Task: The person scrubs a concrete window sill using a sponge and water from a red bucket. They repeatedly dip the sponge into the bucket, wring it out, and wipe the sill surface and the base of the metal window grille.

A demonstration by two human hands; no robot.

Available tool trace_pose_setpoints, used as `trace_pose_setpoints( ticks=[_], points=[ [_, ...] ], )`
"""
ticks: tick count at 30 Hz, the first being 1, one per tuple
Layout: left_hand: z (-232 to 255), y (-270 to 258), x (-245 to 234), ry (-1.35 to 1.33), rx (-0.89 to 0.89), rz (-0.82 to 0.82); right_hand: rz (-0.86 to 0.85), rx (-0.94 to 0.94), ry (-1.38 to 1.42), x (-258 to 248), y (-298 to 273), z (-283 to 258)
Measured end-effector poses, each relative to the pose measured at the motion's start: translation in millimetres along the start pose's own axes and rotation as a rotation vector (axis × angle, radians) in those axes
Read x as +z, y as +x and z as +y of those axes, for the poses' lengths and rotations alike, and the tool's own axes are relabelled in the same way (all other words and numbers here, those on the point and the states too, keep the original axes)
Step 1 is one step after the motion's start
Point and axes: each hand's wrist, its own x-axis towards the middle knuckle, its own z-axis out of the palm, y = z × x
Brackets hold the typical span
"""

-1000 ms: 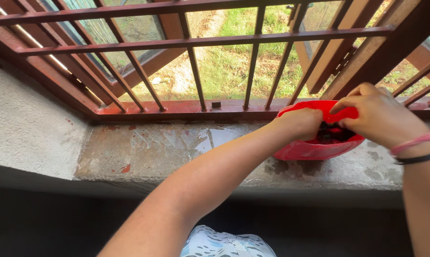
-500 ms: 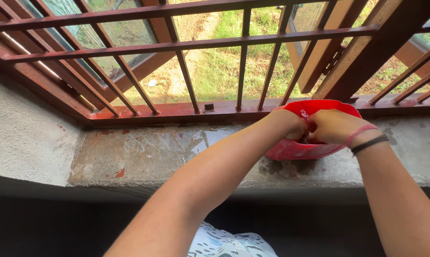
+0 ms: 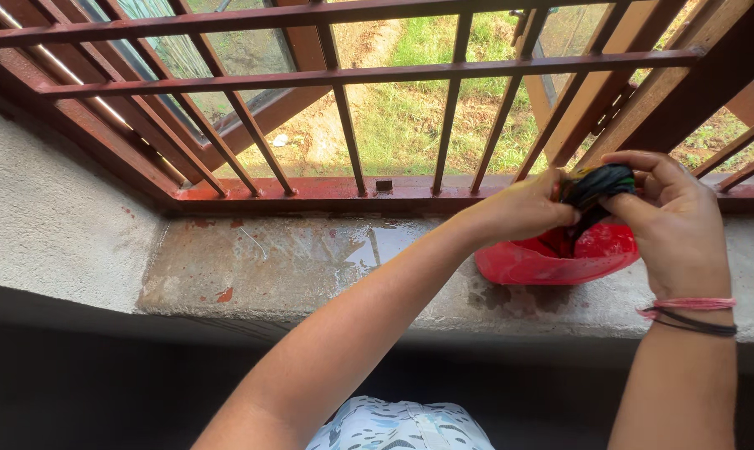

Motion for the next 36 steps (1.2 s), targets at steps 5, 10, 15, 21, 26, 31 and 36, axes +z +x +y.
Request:
trace_pose_setpoints(
  ticks=[5,10,15,21,26,31,36],
  points=[
    [-4,6,0,-0.155,-0.202,-0.054,0.043,-0.016,0.532,10,-6,3],
    [-2,13,-11,-0.432,-0.428,-0.17,0.065,-0.021,0.679,3,-8,11],
    [-27,27,6,-0.83,-0.345,-0.166,0.0,0.064,0.22,-12,-7,20],
    [-25,29,12,-0.219,-0.156,0.078,-0.098,0.054,-0.425,-5,-11,2],
    [-5,16,8,0.113,0.093,0.249,-0.027,-0.189,-0.739,4,-14,2],
    [2,6,11,0.133,0.154,0.284,0.082,-0.015,-0.631,16,-21,14],
    [14,-8,-3,0.161,0.159,0.212,0.072,-0.001,-0.716,26,-21,4]
  ],
)
